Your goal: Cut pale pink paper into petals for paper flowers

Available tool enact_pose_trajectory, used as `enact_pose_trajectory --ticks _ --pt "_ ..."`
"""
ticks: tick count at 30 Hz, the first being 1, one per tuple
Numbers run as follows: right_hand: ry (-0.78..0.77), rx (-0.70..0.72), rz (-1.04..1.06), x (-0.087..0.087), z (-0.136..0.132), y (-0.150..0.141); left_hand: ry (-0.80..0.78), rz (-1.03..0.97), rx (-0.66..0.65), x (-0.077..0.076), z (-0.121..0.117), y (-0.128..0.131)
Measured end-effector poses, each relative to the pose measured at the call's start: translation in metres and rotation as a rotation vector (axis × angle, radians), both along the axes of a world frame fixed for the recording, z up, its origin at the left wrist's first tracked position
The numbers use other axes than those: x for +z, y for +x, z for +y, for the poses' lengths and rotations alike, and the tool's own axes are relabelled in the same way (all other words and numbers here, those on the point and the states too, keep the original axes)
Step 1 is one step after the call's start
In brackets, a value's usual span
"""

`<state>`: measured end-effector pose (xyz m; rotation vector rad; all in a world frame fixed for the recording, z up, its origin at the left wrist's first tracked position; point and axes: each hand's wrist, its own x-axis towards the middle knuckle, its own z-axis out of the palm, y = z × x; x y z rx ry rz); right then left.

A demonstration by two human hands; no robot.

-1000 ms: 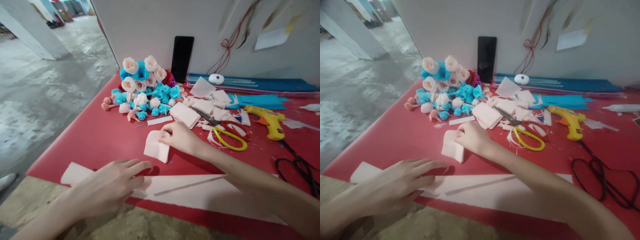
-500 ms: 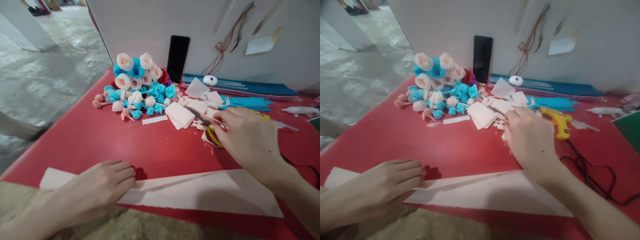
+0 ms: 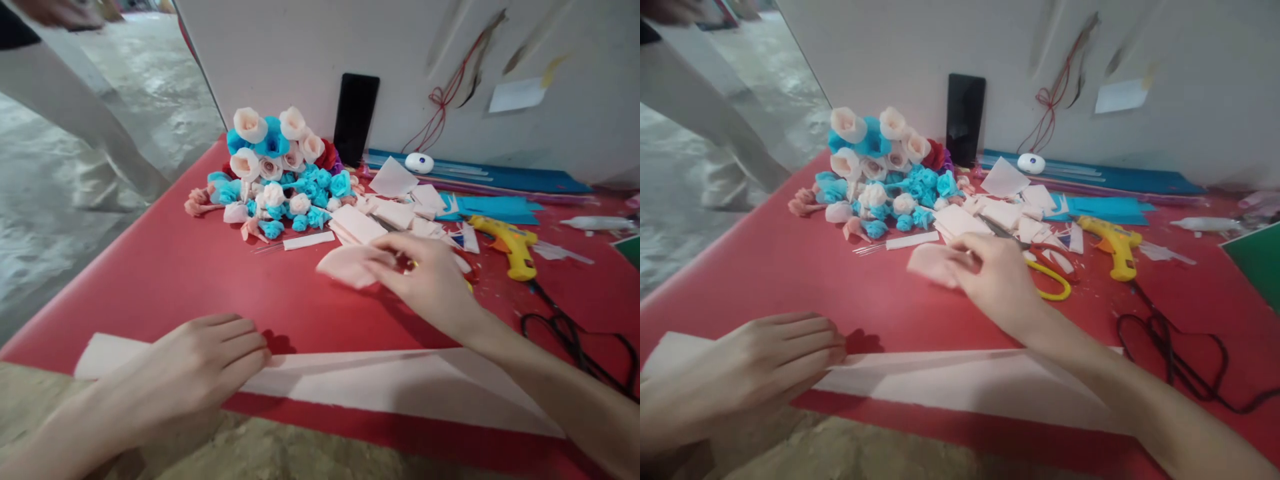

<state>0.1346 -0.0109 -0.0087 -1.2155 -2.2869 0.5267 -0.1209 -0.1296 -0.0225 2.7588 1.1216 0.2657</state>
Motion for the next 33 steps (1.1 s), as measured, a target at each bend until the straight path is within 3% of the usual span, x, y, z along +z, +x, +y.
enact_pose_trajectory --ticks 2,3,7,10,13,18,25,33 --pt "-0.402 0.147 0.094 -0.003 0.001 -0.018 -0.051 0.096 -0.046 0.003 0.002 -0.001" --pt "-0.462 0.193 0.092 -0.007 0.002 -0.027 -0.055 0.119 -0.06 0.005 0.003 -0.002" --pt "-0.515 0.276 0.058 -0.033 0.013 -0.059 0.052 0.101 -0.022 0.005 0.009 -0.004" --pt "-0.528 0.293 0.041 -0.047 0.016 -0.073 0.165 0.105 0.11 -0.001 0.014 -0.006" --pt "-0.544 0.317 0.045 -0.051 0.014 -0.078 0.27 0.145 0.265 -0.009 0.019 -0.007" --pt "-0.593 0.356 0.044 -0.049 0.015 -0.079 0.353 0.102 0.334 -0.013 0.023 -0.005" --pt "-0.575 0.364 0.021 -0.046 0.018 -0.08 0.095 0.114 0.241 -0.016 0.023 -0.004" --pt "-0.531 0.375 -0.133 -0.052 0.02 -0.08 -0.032 0.153 0.409 -0.025 0.025 -0.016"
